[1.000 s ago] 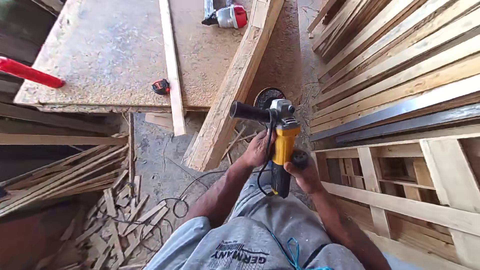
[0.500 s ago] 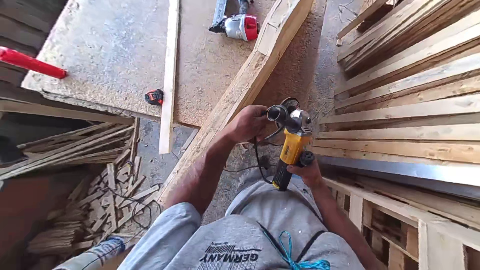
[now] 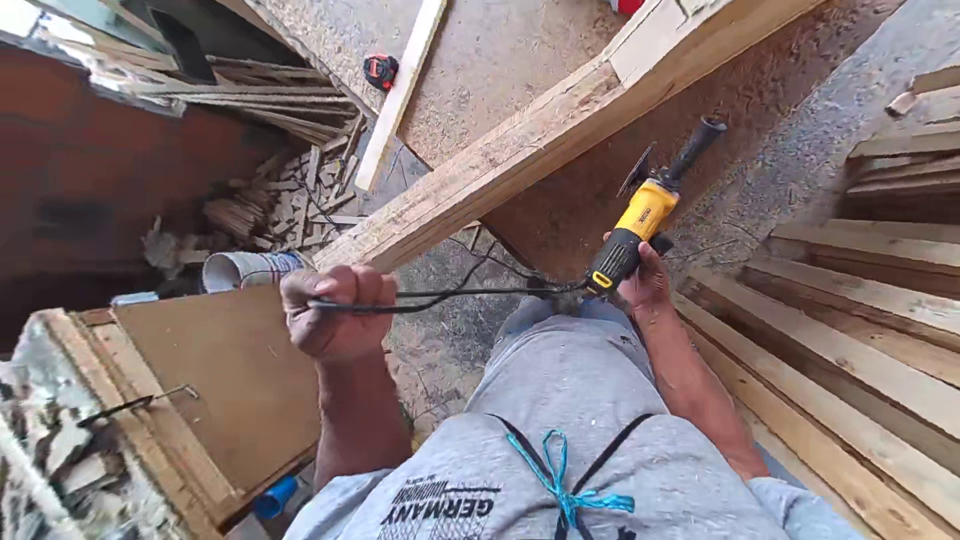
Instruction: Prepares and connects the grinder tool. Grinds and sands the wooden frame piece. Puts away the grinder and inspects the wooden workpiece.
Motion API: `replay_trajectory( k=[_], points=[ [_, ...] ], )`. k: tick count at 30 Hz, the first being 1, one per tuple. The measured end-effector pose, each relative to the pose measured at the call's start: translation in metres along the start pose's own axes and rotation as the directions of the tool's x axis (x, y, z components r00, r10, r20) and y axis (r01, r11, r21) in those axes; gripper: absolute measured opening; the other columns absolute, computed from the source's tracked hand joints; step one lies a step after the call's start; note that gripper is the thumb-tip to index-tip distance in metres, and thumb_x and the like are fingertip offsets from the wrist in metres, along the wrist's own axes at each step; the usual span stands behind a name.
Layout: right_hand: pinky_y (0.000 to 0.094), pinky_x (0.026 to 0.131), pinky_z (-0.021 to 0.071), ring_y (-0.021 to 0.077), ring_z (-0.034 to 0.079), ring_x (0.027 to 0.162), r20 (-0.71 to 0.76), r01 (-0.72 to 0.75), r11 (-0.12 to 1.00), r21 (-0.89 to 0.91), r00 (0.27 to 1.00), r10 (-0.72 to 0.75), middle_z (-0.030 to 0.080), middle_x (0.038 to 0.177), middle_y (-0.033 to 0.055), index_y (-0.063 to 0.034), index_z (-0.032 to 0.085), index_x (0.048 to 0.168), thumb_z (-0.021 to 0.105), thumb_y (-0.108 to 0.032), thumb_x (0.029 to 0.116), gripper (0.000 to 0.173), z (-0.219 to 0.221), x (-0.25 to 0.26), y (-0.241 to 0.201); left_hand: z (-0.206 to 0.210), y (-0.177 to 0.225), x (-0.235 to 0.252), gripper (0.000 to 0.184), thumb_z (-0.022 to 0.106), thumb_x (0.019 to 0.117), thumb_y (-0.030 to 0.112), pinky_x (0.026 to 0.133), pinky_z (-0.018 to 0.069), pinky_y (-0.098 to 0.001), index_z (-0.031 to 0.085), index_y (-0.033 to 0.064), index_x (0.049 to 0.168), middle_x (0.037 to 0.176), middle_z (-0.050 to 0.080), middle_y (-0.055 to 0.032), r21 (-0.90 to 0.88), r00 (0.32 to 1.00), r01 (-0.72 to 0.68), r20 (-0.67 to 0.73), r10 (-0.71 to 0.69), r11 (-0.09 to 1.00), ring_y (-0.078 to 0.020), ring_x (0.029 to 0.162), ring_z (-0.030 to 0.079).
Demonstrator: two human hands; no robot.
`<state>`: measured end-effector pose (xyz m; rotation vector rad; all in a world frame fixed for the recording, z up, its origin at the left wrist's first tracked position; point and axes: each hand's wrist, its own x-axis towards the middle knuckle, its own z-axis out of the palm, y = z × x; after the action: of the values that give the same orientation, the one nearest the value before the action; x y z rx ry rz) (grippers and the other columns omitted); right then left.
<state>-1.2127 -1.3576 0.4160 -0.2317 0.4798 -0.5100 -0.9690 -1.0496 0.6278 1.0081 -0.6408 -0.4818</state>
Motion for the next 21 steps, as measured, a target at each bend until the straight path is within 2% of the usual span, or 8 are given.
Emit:
replay_trajectory(
  k=[3, 7, 10, 12, 14, 16, 19, 21],
  points=[
    [0.0433, 0.088, 0.061, 0.0273, 0.072, 0.103, 0.202, -0.108, 0.983, 0.152, 0.976, 0.076, 0.07, 0.119, 0.0175, -0.0071, 0.063, 0.128, 0.083, -0.035, 0.0799, 0.06, -0.002, 0.032, 0.006, 0.035, 0.02, -0.038, 0.006, 0.068, 0.0944, 0.024, 0.06, 0.0509, -0.0281, 0.073, 0.0207, 0.097, 0.073, 0.064, 0.0055, 0.057, 1.0, -0.002, -0.02, 0.003, 0.998, -0.0101, 0.063, 0.059],
    [0.0359, 0.065, 0.0599, 0.0216, 0.07, 0.084, 0.173, -0.157, 0.985, 0.077, 0.975, 0.142, 0.069, 0.11, 0.0122, -0.0105, 0.059, 0.132, 0.081, -0.048, 0.0723, 0.074, -0.014, 0.064, 0.03, 0.06, 0.009, -0.052, 0.018, 0.07, 0.0946, 0.039, 0.101, 0.0537, -0.0488, 0.076, 0.024, 0.101, 0.093, 0.071, 0.003, 0.231, 0.996, 0.065, 0.042, -0.077, 0.971, -0.0207, 0.099, 0.068],
    [0.0429, 0.077, 0.0618, 0.0256, 0.071, 0.098, 0.016, -0.2, 0.979, -0.023, 0.979, 0.201, 0.071, 0.118, 0.0135, -0.015, 0.061, 0.127, 0.072, -0.051, 0.0831, 0.058, -0.009, 0.061, 0.048, 0.061, -0.014, -0.058, 0.087, 0.062, 0.0749, 0.085, 0.104, 0.0525, -0.0577, 0.067, 0.0183, 0.131, 0.133, 0.066, -0.0168, 0.154, 0.941, 0.328, -0.14, -0.308, 0.932, -0.0392, 0.125, 0.062],
    [0.0459, 0.082, 0.0604, 0.0253, 0.069, 0.102, -0.195, -0.241, 0.952, -0.188, 0.959, 0.204, 0.069, 0.118, 0.0111, -0.0169, 0.055, 0.133, 0.059, -0.057, 0.0975, 0.054, 0.002, 0.059, 0.053, 0.06, -0.021, -0.063, 0.117, 0.054, 0.065, 0.097, 0.107, 0.05, -0.0596, 0.054, 0.0107, 0.143, 0.147, 0.057, -0.0219, 0.014, 0.856, 0.483, -0.216, -0.469, 0.875, -0.0436, 0.132, 0.057],
    [0.0309, 0.053, 0.0543, 0.0132, 0.059, 0.062, -0.488, -0.297, 0.877, -0.379, 0.869, 0.083, 0.063, 0.084, 0.0025, -0.0157, 0.06, 0.118, 0.06, -0.052, 0.1004, 0.041, 0.021, 0.054, 0.055, 0.057, -0.023, -0.07, 0.124, 0.052, 0.0615, 0.1, 0.102, 0.0544, -0.0566, 0.049, 0.0113, 0.147, 0.148, 0.057, -0.0176, -0.025, 0.764, 0.591, -0.305, -0.569, 0.806, -0.0392, 0.13, 0.06],
    [0.025, 0.042, 0.0465, 0.0091, 0.048, 0.046, -0.542, -0.28, 0.8, -0.532, 0.838, -0.068, 0.059, 0.075, 0.0, -0.0132, 0.059, 0.114, 0.06, -0.044, 0.1032, 0.032, 0.031, 0.037, 0.054, 0.054, -0.025, -0.08, 0.126, 0.053, 0.0635, 0.099, 0.1, 0.0569, -0.0548, 0.04, 0.0121, 0.153, 0.15, 0.053, -0.0175, -0.028, 0.698, 0.674, -0.301, -0.65, 0.738, -0.0381, 0.128, 0.061],
    [0.0241, 0.046, 0.046, 0.0075, 0.047, 0.049, -0.183, -0.005, 0.58, -0.814, 0.951, -0.249, 0.059, 0.075, 0.0015, -0.0044, 0.066, 0.115, 0.064, -0.028, 0.1022, 0.027, 0.038, -0.014, 0.057, 0.048, -0.029, -0.093, 0.12, 0.058, 0.0769, 0.087, 0.098, 0.0596, -0.0552, 0.026, 0.0064, 0.159, 0.136, 0.063, -0.0282, -0.038, 0.748, 0.654, -0.115, -0.653, 0.756, -0.0437, 0.116, 0.069],
    [0.0301, 0.074, 0.0592, 0.0095, 0.068, 0.079, 0.248, 0.237, 0.361, -0.902, 0.969, -0.017, 0.073, 0.093, 0.0036, -0.001, 0.07, 0.113, 0.069, -0.022, 0.0967, 0.027, 0.046, -0.057, 0.057, 0.051, -0.028, -0.087, 0.106, 0.055, 0.0869, 0.079, 0.082, 0.0659, -0.0484, 0.023, 0.0093, 0.16, 0.118, 0.073, -0.025, -0.045, 0.755, 0.652, -0.052, -0.654, 0.757, -0.0387, 0.096, 0.076]
  ],
)
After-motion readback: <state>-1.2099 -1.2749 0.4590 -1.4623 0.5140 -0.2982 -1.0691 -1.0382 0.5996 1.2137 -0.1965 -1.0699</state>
